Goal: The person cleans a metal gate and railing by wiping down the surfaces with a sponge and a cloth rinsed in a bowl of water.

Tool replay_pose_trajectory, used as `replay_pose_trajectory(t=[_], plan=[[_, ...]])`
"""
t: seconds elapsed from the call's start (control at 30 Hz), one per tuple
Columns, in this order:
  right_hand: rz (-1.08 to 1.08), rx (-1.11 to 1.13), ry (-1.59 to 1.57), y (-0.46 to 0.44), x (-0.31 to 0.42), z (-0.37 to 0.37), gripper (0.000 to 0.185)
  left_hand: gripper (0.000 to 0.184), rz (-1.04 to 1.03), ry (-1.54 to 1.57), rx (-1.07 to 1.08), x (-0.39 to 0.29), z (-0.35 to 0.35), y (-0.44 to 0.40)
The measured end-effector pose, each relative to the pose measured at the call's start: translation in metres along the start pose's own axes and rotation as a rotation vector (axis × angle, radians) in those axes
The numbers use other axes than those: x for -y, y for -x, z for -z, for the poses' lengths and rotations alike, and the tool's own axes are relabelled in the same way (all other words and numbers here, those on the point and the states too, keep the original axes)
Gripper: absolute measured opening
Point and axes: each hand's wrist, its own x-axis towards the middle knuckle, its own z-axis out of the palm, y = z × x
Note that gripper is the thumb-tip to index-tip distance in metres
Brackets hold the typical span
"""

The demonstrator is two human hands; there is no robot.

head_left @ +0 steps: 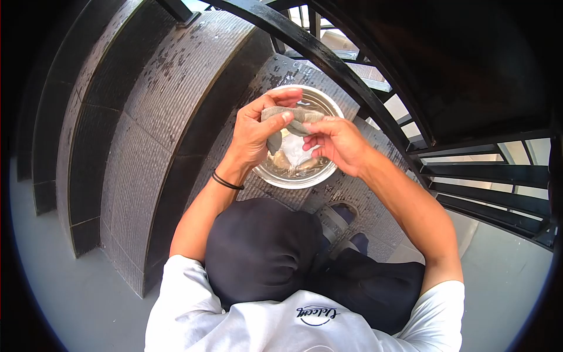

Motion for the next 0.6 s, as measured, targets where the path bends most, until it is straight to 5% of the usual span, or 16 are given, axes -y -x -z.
replay_pose_trajectory(t=[0.1,0.17,0.2,0.23,0.3,0.33,0.47,0.53,0.6], plan=[[0.015,0.026,0.016,0.003,-0.008,-0.003,0.028,0.024,0.152,0.146,-0.035,-0.008,-0.012,-0.002],[0.022,0.008,0.046,-0.002,-0.008,0.002,0.045,0.023,0.172,0.275,0.025,-0.007,-0.005,-0.007],[0.205,0.012,0.187,-0.006,-0.009,0.000,0.057,0.009,0.162,0.245,0.022,-0.006,-0.008,-0.008],[0.389,0.018,0.324,-0.009,-0.009,-0.003,0.070,0.009,0.167,0.235,0.024,-0.006,-0.012,-0.008],[0.393,0.179,0.430,-0.005,0.001,-0.014,0.087,0.021,0.236,0.281,0.070,-0.007,-0.022,-0.006],[0.432,0.108,0.538,-0.008,-0.002,-0.018,0.084,0.037,0.186,0.170,0.015,-0.002,-0.029,-0.006],[0.518,0.054,0.447,-0.028,-0.012,-0.021,0.068,0.037,0.216,-0.068,0.068,-0.009,-0.013,-0.006],[0.384,0.063,0.514,-0.027,-0.001,-0.022,0.059,0.046,-0.292,-1.202,0.232,-0.031,-0.015,-0.001],[0.227,0.075,0.618,-0.022,0.007,-0.024,0.036,0.068,-0.298,-1.246,0.233,-0.057,-0.012,0.003]])
